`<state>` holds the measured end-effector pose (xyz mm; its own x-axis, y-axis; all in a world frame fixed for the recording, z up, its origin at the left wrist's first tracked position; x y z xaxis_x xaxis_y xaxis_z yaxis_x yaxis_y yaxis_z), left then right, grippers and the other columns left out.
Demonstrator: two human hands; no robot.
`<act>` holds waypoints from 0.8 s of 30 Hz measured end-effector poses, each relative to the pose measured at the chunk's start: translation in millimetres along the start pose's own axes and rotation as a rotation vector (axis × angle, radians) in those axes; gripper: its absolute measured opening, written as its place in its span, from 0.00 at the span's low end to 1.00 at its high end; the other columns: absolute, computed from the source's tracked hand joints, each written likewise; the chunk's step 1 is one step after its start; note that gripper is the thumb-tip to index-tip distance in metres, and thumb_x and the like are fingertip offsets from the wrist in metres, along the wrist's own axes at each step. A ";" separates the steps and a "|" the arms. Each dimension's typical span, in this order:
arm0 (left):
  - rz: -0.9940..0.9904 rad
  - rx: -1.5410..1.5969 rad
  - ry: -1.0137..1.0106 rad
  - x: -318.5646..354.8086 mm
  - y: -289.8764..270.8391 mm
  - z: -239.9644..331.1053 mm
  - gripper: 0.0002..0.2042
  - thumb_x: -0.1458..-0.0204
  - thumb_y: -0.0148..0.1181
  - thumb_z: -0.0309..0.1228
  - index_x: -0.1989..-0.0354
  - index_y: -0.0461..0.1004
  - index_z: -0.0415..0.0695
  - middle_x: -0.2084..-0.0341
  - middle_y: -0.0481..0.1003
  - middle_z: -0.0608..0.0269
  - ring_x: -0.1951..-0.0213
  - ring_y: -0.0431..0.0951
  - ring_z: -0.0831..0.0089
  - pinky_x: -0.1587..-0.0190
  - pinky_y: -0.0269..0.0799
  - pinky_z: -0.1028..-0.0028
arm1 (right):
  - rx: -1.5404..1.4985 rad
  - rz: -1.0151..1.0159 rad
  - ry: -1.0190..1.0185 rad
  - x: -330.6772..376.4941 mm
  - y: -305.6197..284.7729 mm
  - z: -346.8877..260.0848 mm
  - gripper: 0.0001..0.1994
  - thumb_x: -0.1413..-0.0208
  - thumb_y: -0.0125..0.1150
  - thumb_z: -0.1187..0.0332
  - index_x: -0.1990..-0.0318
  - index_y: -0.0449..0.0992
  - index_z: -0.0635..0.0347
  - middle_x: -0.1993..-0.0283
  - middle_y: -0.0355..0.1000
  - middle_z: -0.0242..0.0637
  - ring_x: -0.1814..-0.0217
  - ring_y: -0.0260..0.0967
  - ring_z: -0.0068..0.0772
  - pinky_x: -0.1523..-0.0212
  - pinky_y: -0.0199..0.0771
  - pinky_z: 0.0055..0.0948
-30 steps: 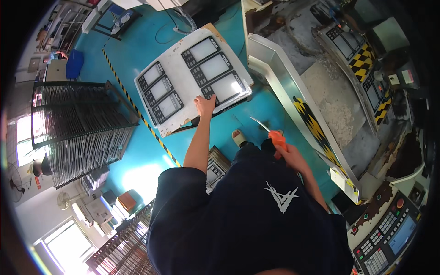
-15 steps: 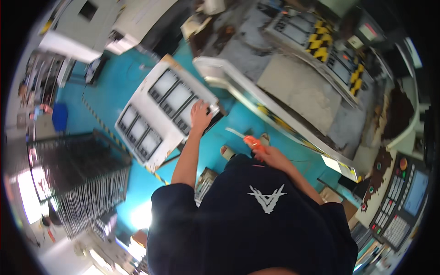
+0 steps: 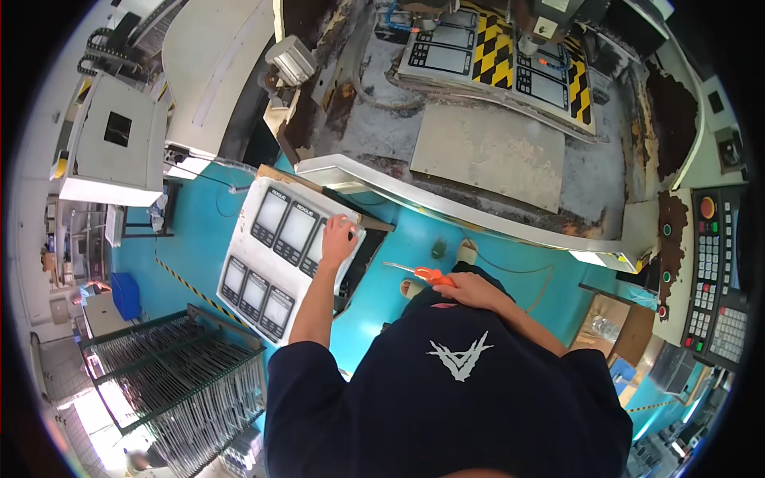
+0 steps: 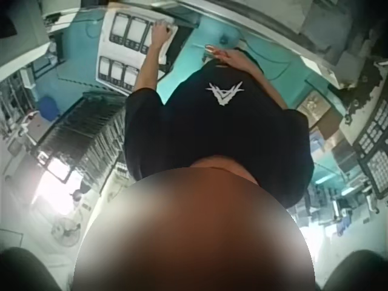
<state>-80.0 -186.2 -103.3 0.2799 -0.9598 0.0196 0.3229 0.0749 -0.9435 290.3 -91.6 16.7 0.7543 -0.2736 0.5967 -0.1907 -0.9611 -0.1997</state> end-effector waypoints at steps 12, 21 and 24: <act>0.080 -0.004 0.100 -6.4 18.2 -13.6 0.10 0.62 0.64 0.28 0.67 0.76 0.47 0.46 0.70 0.46 0.41 0.66 0.45 0.41 0.64 0.49 | 0.063 0.056 -0.025 -5.7 15.7 33.2 0.27 0.39 0.55 0.42 0.59 0.79 0.63 0.64 0.79 0.49 0.59 0.78 0.54 0.58 0.75 0.45; -0.009 -0.075 0.055 9.9 0.6 9.8 0.08 0.50 0.61 0.30 0.61 0.75 0.49 0.48 0.71 0.59 0.42 0.69 0.56 0.43 0.68 0.56 | 0.008 0.038 0.095 7.2 9.6 13.5 0.22 0.38 0.59 0.50 0.60 0.78 0.64 0.65 0.79 0.41 0.62 0.77 0.39 0.59 0.74 0.36; -0.040 -0.017 -0.029 13.8 6.2 6.5 0.08 0.48 0.61 0.30 0.60 0.75 0.49 0.54 0.73 0.63 0.45 0.71 0.61 0.44 0.68 0.60 | -0.011 0.025 0.095 4.4 9.2 12.5 0.23 0.39 0.60 0.48 0.59 0.79 0.65 0.64 0.80 0.45 0.60 0.79 0.45 0.57 0.75 0.38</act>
<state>-68.2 -197.2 -106.7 0.2934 -0.9537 0.0664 0.3193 0.0323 -0.9471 299.7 -101.2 7.8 0.6865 -0.2993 0.6626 -0.2163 -0.9541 -0.2069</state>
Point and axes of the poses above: each hand's wrist, its own x-axis away from the middle knuckle, its own y-axis out of the palm, z = x × y, the point moved 3 cm from there along -x, towards the middle knuckle
